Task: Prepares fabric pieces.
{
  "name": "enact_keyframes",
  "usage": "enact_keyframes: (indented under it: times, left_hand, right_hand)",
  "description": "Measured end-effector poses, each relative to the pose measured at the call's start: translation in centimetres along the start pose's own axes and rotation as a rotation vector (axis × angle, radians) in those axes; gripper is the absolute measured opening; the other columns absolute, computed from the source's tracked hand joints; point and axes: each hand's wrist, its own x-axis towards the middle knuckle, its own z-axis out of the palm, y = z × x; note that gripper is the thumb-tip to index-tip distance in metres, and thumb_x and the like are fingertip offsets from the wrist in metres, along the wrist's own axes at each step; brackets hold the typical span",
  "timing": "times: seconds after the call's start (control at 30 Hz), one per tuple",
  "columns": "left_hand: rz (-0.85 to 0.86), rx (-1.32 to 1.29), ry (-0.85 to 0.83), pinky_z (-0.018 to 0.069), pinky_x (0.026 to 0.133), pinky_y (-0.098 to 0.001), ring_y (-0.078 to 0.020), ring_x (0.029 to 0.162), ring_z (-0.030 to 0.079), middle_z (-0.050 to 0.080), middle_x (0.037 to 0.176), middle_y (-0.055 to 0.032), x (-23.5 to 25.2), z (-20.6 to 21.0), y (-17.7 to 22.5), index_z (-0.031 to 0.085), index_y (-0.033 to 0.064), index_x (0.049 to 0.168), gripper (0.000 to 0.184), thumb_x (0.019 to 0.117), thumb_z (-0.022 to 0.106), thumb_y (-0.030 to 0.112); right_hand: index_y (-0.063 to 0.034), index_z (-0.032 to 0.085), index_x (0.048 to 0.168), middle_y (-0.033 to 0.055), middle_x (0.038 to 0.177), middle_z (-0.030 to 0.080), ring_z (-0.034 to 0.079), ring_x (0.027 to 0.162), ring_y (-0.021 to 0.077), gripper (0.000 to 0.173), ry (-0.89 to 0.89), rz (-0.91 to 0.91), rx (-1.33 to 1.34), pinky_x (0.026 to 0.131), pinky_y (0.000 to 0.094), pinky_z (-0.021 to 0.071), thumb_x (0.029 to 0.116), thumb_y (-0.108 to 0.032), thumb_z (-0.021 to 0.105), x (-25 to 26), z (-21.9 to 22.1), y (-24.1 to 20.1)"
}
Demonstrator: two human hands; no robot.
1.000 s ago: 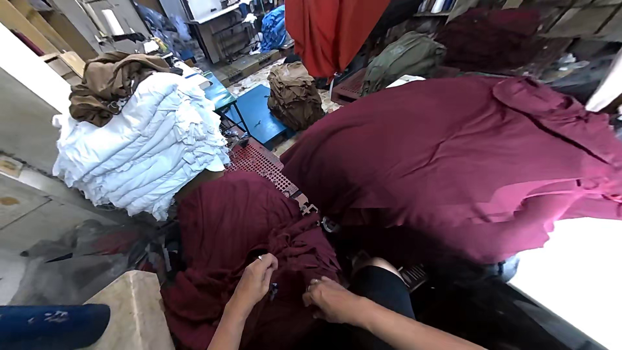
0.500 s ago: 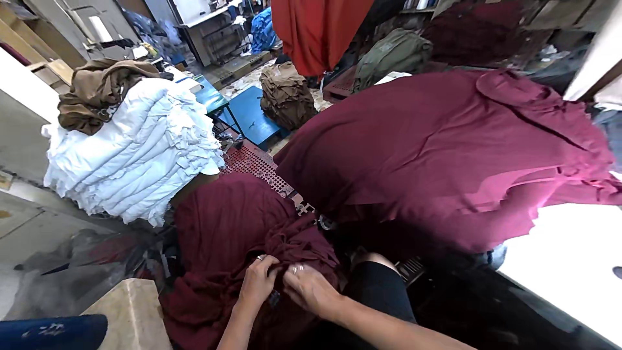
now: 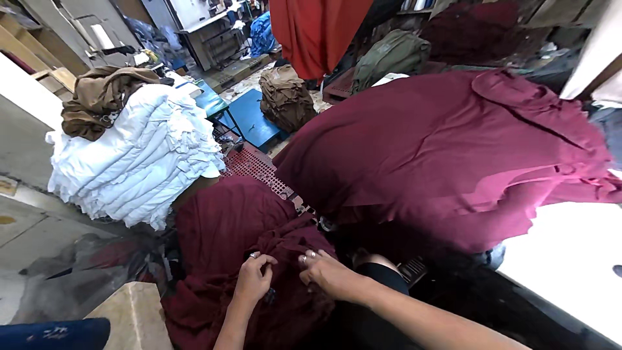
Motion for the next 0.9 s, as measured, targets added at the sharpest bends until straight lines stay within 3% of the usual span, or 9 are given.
enact_keyframes:
  times: [0.13, 0.2, 0.3, 0.37, 0.43, 0.53, 0.7, 0.8, 0.9]
  left_hand:
    - [-0.071, 0.159, -0.083, 0.0565, 0.094, -0.0523, -0.0357, 0.113, 0.069, 0.070, 0.123, -0.0199, -1.3, 1.0, 3.1, 0.077, 0.0068, 0.107, 0.052, 0.0855, 0.075, 0.054]
    - [-0.014, 0.220, 0.020, 0.0600, 0.084, -0.0536, -0.0382, 0.101, 0.073, 0.073, 0.113, -0.0224, -1.6, 2.7, 2.8, 0.078, 0.0040, 0.099, 0.034, 0.0860, 0.078, 0.035]
    - [-0.129, 0.082, -0.037, 0.0559, 0.095, -0.0492, -0.0316, 0.103, 0.072, 0.075, 0.107, -0.0169, -0.4, 2.6, 1.1, 0.076, 0.0013, 0.105, 0.019, 0.0942, 0.067, 0.014]
    - [-0.213, -0.022, -0.103, 0.0524, 0.102, -0.0438, -0.0262, 0.109, 0.069, 0.073, 0.112, -0.0157, 0.8, 2.0, -0.3, 0.072, -0.0009, 0.113, 0.027, 0.1012, 0.061, 0.020]
    - [-0.299, -0.105, -0.130, 0.0510, 0.103, -0.0403, -0.0248, 0.112, 0.067, 0.070, 0.118, -0.0175, 1.5, 1.4, -1.2, 0.066, -0.0031, 0.121, 0.029, 0.1030, 0.059, 0.019]
    - [-0.348, -0.192, -0.106, 0.0547, 0.089, -0.0400, -0.0253, 0.099, 0.066, 0.065, 0.111, -0.0179, 1.5, 1.5, -1.7, 0.054, -0.0012, 0.125, 0.028, 0.1009, 0.061, 0.013]
    - [-0.052, -0.192, -0.110, 0.0536, 0.094, -0.0366, -0.0186, 0.100, 0.067, 0.071, 0.100, -0.0098, -0.2, 1.9, -1.6, 0.071, -0.0007, 0.097, 0.023, 0.0943, 0.048, -0.004]
    - [-0.043, -0.041, -0.100, 0.0508, 0.104, -0.0458, -0.0309, 0.117, 0.066, 0.075, 0.109, -0.0120, -1.1, 2.0, 1.1, 0.075, 0.0042, 0.100, 0.024, 0.0960, 0.051, 0.000]
    - [-0.074, 0.145, -0.075, 0.0538, 0.100, -0.0499, -0.0394, 0.122, 0.064, 0.068, 0.127, -0.0219, -1.9, 3.2, 3.1, 0.075, 0.0077, 0.109, 0.034, 0.0943, 0.066, 0.036]
  right_hand:
    - [0.0021, 0.070, 0.109, 0.0253, 0.126, 0.061, 0.053, 0.125, 0.0429, 0.020, 0.130, 0.036, -0.008, 0.102, 0.0592, 0.0407, 0.1017, -0.011, 0.057, 2.3, -1.8, -0.5]
    - [0.0041, 0.066, 0.113, 0.0267, 0.124, 0.061, 0.055, 0.123, 0.0438, 0.022, 0.220, 0.076, 0.023, 0.102, 0.0581, 0.0424, 0.1033, -0.011, 0.053, 2.9, -0.4, -0.8]
    - [0.0035, 0.062, 0.112, 0.0266, 0.111, 0.065, 0.063, 0.112, 0.0452, 0.021, 0.360, 0.009, 0.006, 0.095, 0.0568, 0.0496, 0.1041, -0.010, 0.048, 2.3, 5.3, -0.4]
    - [0.0004, 0.063, 0.121, 0.0240, 0.114, 0.067, 0.061, 0.117, 0.0445, 0.023, 0.134, -0.032, -0.012, 0.100, 0.0594, 0.0454, 0.1007, -0.008, 0.056, 1.0, 8.4, 0.8]
    - [-0.0029, 0.058, 0.134, 0.0225, 0.130, 0.063, 0.053, 0.130, 0.0437, 0.042, -0.140, 0.075, -0.038, 0.109, 0.0619, 0.0369, 0.0946, -0.012, 0.070, 0.0, 9.8, 2.1]
    - [-0.0008, 0.061, 0.132, 0.0224, 0.135, 0.061, 0.050, 0.133, 0.0425, 0.043, -0.282, 0.214, -0.073, 0.111, 0.0605, 0.0339, 0.0934, -0.016, 0.072, -0.8, 7.9, 2.6]
    - [0.0018, 0.071, 0.116, 0.0252, 0.132, 0.061, 0.051, 0.130, 0.0458, 0.022, -0.161, 0.118, -0.077, 0.109, 0.0622, 0.0359, 0.0994, -0.007, 0.059, -0.7, 2.4, 2.9]
    - [0.0018, 0.070, 0.117, 0.0262, 0.134, 0.059, 0.050, 0.131, 0.0464, 0.023, -0.030, 0.080, -0.111, 0.108, 0.0626, 0.0368, 0.1016, -0.008, 0.055, 0.2, -0.4, 2.6]
    - [0.0022, 0.067, 0.118, 0.0253, 0.133, 0.059, 0.051, 0.130, 0.0435, 0.024, 0.048, 0.119, -0.127, 0.107, 0.0600, 0.0381, 0.1034, -0.009, 0.052, 1.6, -1.4, 1.7]
